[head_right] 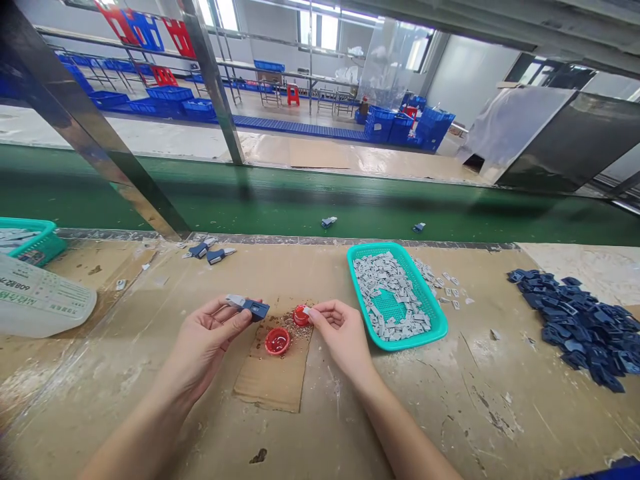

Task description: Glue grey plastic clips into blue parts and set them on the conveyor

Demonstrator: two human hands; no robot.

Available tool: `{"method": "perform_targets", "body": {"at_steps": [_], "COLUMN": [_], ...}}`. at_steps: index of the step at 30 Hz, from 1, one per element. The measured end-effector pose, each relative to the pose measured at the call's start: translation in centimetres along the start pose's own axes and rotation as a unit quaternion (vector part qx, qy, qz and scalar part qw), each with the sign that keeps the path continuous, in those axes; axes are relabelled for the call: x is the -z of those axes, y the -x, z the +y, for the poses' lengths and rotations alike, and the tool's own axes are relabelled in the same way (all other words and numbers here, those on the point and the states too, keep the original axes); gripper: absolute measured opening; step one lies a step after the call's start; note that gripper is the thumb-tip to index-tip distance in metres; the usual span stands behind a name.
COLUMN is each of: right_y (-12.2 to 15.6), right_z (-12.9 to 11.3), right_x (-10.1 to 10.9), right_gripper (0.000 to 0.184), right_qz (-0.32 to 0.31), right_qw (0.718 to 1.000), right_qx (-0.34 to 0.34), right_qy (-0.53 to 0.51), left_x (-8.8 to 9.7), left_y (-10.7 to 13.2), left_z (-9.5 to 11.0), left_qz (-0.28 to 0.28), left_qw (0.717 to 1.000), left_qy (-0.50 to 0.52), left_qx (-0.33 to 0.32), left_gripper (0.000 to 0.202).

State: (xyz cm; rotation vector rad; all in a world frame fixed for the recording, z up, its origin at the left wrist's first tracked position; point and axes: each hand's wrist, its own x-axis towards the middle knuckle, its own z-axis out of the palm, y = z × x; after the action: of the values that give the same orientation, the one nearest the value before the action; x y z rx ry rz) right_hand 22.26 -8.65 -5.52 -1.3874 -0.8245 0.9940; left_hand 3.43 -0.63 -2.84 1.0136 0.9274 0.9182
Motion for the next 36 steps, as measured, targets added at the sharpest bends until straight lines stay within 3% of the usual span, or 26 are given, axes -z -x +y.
{"method": "perform_targets", "body": {"at_steps": [10, 21, 25, 32, 36], "right_y": [1.8, 1.8, 1.9, 2.1, 2.4], "right_z": [-2.0, -1.7, -1.6, -1.4, -1.6], "right_x": [-0.5, -1.0, -1.0, -1.3, -1.4], "right_gripper": [0.020, 0.025, 0.029, 0.024, 0.023], "right_qz": [-0.087, -0.112, -0.136, -0.134, -0.097], "right_qw": [0.993, 0.993, 0.989, 0.988, 0.990], "right_qx": [-0.006, -0.013, -0.014, 0.007, 0.011], "right_qy": [-0.080, -0.037, -0.049, -0.074, -0.101], "left_x": [-1.7, -2.5, -2.7, -2.6, -3.0], "left_y": [0.9, 1.3, 1.6, 1.9, 1.8], "left_z": [-0.9, -0.9, -1.0, -1.5, -1.6], "left_qz": [-0.071, -0.062, -0.062, -0.094, -0.118], "left_qw": [0.997, 0.998, 0.997, 0.993, 0.991], "left_qy": [-0.027, -0.028, -0.044, -0.057, -0.054], "left_qx": [0.001, 0.006, -0.027, -0.050, -0.040], "left_gripper": [0.026, 0.024, 0.019, 0.017, 0.031]}}
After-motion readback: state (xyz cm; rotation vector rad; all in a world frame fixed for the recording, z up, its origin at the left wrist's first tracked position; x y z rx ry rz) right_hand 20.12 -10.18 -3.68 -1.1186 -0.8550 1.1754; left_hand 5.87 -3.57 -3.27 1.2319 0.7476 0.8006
